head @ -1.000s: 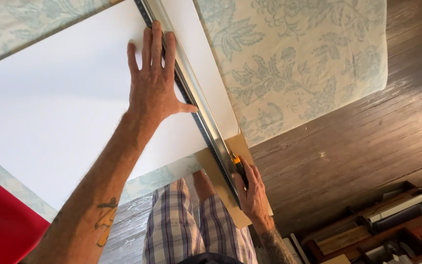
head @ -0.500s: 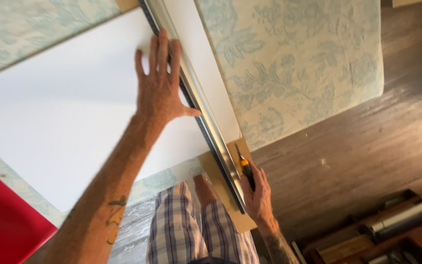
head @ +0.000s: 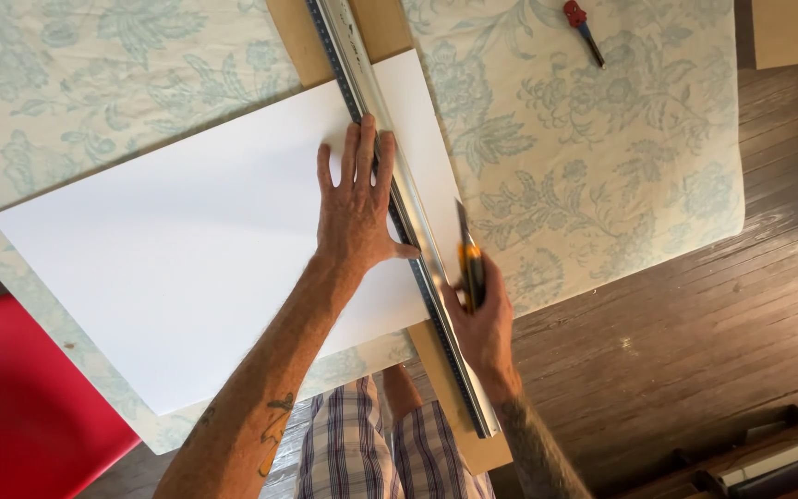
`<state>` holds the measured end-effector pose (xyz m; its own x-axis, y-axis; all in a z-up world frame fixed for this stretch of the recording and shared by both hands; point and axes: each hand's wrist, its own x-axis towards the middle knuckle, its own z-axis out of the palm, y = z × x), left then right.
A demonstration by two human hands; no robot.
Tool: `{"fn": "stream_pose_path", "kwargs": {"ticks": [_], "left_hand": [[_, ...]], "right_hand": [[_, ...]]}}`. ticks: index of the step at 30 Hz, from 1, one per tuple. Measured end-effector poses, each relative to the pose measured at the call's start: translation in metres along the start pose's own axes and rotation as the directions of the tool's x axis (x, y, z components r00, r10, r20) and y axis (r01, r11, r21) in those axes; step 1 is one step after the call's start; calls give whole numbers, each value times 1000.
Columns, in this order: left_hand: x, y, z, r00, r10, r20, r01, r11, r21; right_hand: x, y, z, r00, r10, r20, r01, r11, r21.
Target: Cutting a board to size with a utility knife and fitting it into a wooden frame
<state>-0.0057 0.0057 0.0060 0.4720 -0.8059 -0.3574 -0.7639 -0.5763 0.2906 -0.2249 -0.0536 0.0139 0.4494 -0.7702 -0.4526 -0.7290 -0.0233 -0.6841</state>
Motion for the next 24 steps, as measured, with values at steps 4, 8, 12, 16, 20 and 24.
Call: {"fn": "stream_pose_path", "kwargs": {"ticks": [4,8,12,16,20,24], "left_hand": [[1,-3,10,1000,-1,3,1,1000,-3],[2,-6,24,987,24,-162,12,975,220],[2,-3,21,986,14,-169,22,977,211],[1,0,24,982,10,-187,29,978,207],[-6,8,25,980,-4,-201,61,959,278],[-10,12,32,979,14,-204,44,960,277]], "right_hand": [[-40,59,-9,989,133,-68,-136,990,-33],[-70,77,-20,979,191,-70,-196,978,-78],[-76,82,-17,969,246,-41,-249,960,-131],[-76,86,-14,977,210,-36,-212,973,-94],[-77,81,-16,972,236,-18,-236,970,-58],[-76,80,-17,978,207,-1,-207,976,-62]]}}
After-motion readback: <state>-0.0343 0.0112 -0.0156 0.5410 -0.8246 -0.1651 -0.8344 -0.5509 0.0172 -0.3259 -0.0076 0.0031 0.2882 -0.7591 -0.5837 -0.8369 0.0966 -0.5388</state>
